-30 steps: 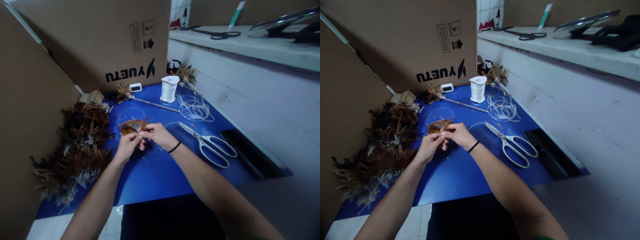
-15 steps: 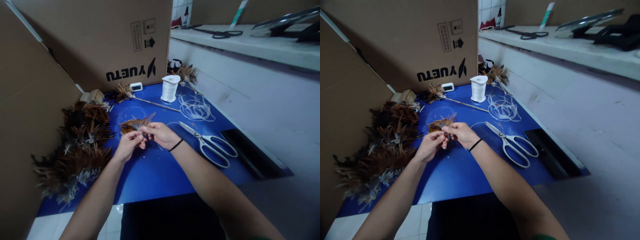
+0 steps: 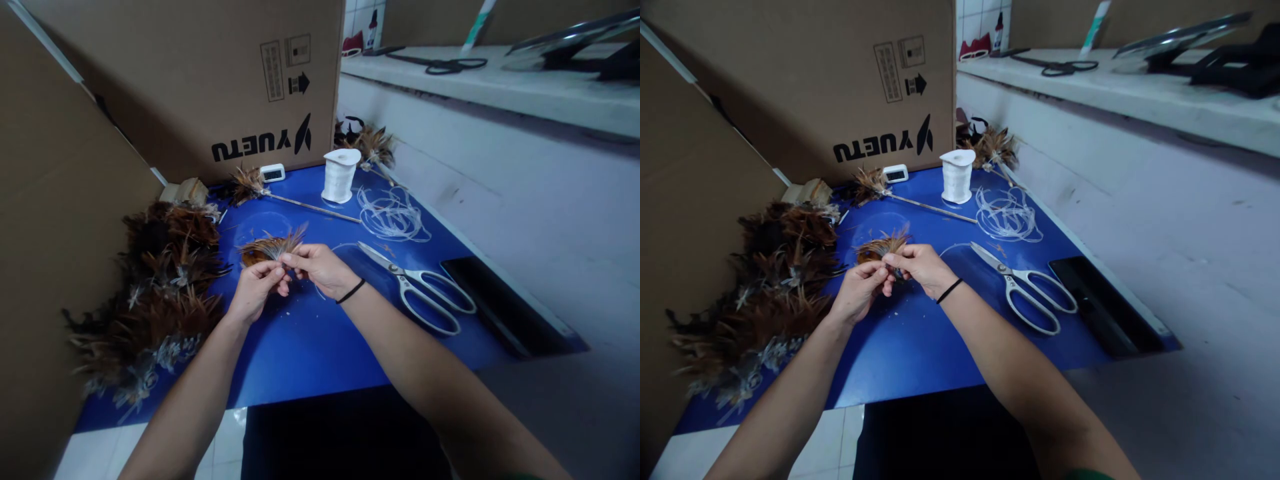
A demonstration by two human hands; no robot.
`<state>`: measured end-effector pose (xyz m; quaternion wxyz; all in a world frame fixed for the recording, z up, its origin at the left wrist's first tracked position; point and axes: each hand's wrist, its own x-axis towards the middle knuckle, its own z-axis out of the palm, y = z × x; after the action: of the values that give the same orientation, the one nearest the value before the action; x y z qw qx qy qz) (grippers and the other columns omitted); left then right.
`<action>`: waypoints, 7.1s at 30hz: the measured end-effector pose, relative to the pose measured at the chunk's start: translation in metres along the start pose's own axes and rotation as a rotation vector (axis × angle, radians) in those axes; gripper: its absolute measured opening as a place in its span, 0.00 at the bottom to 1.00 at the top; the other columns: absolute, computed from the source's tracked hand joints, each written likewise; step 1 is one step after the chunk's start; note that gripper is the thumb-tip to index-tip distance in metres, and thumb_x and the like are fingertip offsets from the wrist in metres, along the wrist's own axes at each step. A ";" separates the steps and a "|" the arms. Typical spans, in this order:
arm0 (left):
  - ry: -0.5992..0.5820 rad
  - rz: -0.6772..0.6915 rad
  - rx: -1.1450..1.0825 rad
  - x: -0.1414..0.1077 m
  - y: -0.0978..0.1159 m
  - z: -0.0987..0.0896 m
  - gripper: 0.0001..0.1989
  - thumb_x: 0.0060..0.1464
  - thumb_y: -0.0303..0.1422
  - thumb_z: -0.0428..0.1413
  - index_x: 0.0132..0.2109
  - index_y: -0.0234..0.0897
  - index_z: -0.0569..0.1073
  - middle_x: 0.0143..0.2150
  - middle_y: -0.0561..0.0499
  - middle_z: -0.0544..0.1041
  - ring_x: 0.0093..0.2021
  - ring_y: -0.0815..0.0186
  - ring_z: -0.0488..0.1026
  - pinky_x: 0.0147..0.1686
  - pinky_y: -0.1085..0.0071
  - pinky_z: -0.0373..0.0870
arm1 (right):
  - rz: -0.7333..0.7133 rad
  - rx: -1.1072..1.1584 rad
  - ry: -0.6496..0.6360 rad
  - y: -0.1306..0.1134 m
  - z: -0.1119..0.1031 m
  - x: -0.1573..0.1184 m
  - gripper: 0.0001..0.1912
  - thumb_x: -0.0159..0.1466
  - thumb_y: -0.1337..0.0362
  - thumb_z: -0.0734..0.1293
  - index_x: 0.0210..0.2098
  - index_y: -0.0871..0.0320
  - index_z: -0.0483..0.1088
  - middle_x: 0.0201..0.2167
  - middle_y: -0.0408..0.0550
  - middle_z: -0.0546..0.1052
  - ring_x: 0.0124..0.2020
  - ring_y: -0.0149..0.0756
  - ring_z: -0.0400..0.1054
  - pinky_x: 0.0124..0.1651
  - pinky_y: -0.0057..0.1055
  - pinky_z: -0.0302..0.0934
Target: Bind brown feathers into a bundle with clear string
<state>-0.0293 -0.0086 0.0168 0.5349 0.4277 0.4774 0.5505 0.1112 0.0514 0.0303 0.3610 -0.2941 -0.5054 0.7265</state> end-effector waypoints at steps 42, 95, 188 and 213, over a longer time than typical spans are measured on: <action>0.367 0.071 -0.285 0.012 0.004 -0.012 0.11 0.40 0.31 0.64 0.32 0.30 0.75 0.24 0.53 0.72 0.22 0.75 0.68 0.22 0.79 0.67 | -0.259 -1.260 0.089 0.018 0.000 -0.001 0.06 0.57 0.61 0.66 0.28 0.56 0.72 0.30 0.43 0.73 0.28 0.29 0.64 0.31 0.26 0.53; 0.321 0.282 0.079 0.005 -0.005 -0.001 0.10 0.46 0.36 0.61 0.34 0.34 0.77 0.22 0.54 0.73 0.20 0.72 0.67 0.22 0.75 0.65 | -0.068 0.093 0.177 -0.003 0.019 -0.004 0.10 0.49 0.64 0.69 0.24 0.59 0.62 0.22 0.44 0.76 0.20 0.26 0.67 0.19 0.21 0.55; 0.226 -0.132 -0.318 0.007 0.007 -0.008 0.08 0.39 0.27 0.64 0.31 0.31 0.76 0.23 0.51 0.75 0.22 0.76 0.70 0.24 0.83 0.71 | -0.141 -0.153 0.039 0.007 0.007 0.002 0.12 0.49 0.63 0.71 0.34 0.59 0.73 0.28 0.43 0.75 0.26 0.27 0.66 0.27 0.25 0.59; 0.316 0.219 0.093 0.004 -0.005 0.002 0.10 0.44 0.36 0.62 0.33 0.34 0.78 0.24 0.51 0.76 0.23 0.67 0.73 0.25 0.71 0.72 | -0.222 -0.138 0.393 0.012 0.020 0.003 0.07 0.50 0.62 0.68 0.22 0.60 0.70 0.19 0.40 0.70 0.19 0.25 0.59 0.25 0.25 0.55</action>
<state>-0.0261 -0.0051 0.0118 0.3700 0.4095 0.5310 0.6429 0.0907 0.0406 0.0248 0.5092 -0.3963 -0.5033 0.5747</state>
